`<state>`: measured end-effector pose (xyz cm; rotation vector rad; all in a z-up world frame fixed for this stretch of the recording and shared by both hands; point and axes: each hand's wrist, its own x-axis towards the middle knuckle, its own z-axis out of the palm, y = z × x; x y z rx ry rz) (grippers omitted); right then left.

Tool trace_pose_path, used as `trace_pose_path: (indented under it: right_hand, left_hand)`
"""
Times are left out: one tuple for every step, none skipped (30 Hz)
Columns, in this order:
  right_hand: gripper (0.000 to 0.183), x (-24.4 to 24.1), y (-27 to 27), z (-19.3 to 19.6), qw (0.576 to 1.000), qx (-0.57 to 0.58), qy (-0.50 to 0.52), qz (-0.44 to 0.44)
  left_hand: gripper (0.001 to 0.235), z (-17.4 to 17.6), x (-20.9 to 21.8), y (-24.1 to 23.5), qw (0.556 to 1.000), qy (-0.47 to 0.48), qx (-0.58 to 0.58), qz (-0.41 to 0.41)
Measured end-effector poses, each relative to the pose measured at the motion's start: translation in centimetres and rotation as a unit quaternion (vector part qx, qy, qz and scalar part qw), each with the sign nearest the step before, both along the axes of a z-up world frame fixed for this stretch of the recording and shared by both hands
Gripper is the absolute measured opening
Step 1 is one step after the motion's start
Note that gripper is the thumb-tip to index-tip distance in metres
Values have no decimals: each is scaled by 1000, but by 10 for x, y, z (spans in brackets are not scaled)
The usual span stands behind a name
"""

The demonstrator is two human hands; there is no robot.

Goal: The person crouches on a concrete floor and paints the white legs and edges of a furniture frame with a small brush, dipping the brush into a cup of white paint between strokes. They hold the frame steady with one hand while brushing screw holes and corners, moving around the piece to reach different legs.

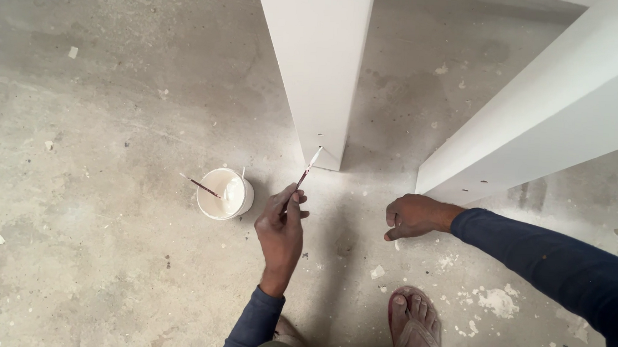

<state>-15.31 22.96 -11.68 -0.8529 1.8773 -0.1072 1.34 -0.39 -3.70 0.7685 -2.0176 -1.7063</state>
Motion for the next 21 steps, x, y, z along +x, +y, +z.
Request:
trace_pose_path:
  right_hand:
    - [55, 0, -1, 0, 1000, 4, -2, 2]
    - [55, 0, -1, -1, 1000, 7, -5, 3]
    - [55, 0, -1, 0, 1000, 6, -5, 2]
    - [55, 0, -1, 0, 1000, 3, -6, -1]
    - [55, 0, -2, 1, 1000, -1, -8, -3]
    - [55, 0, -2, -1, 1000, -2, -8, -3]
    - [55, 0, -2, -2, 1000, -7, -5, 3]
    - [55, 0, -2, -3, 1000, -13, -2, 7]
    - [55, -1, -2, -2, 1000, -13, -2, 7]
    - [56, 0, -2, -2, 1000, -15, -1, 9]
    - [56, 0, -2, -1, 1000, -16, 0, 11]
    - [56, 0, -2, -1, 1000, -17, 0, 11]
    - [56, 1, -2, -1, 1000, -17, -1, 13]
    - [56, 0, -2, -1, 1000, -18, 0, 15]
    - [56, 0, -2, -1, 1000, -19, 0, 15]
    - [56, 0, -2, 0, 1000, -17, -1, 13]
    - [56, 0, -2, 0, 1000, -15, -2, 12]
    - [56, 0, -2, -1, 1000, -16, -2, 12]
    - [56, 0, -1, -1, 1000, -18, 1, 16]
    - [56, 0, -1, -2, 1000, -19, 5, 20]
    - [56, 0, -1, -1, 1000, -20, 5, 21]
  left_hand:
    - [29, 1, 1, 1, 995, 7, -101, -14]
    - [27, 3, 2, 1, 979, 14, -201, -29]
    - [27, 4, 1, 1, 979, 14, -202, -30]
    - [27, 5, 1, 2, 958, 11, -282, -39]
    - [28, 6, 1, 2, 932, 9, -360, -49]
    - [28, 7, 2, 1, 931, 9, -361, -48]
    - [30, 7, 2, 1, 910, 4, -411, -61]
    - [31, 7, 2, 1, 886, -1, -459, -74]
    - [31, 5, 2, 1, 885, -1, -459, -75]
    - [32, 4, 2, 1, 874, -9, -477, -94]
    - [34, 2, 3, 1, 861, -18, -495, -113]
    - [34, 6, 2, 3, 861, -18, -495, -113]
    - [33, 9, 2, 5, 862, -19, -494, -113]
    - [33, 12, 1, 7, 863, -18, -493, -113]
    - [33, 12, -1, 7, 862, -18, -493, -113]
    - [31, 12, -2, 7, 873, -14, -477, -101]
    - [29, 13, -3, 7, 883, -10, -461, -88]
    - [29, 12, -4, 7, 883, -9, -461, -88]
    - [27, 12, -4, 7, 891, -8, -446, -81]
    - [26, 12, -5, 6, 900, -6, -431, -73]
    - [26, 11, -6, 6, 900, -6, -431, -73]
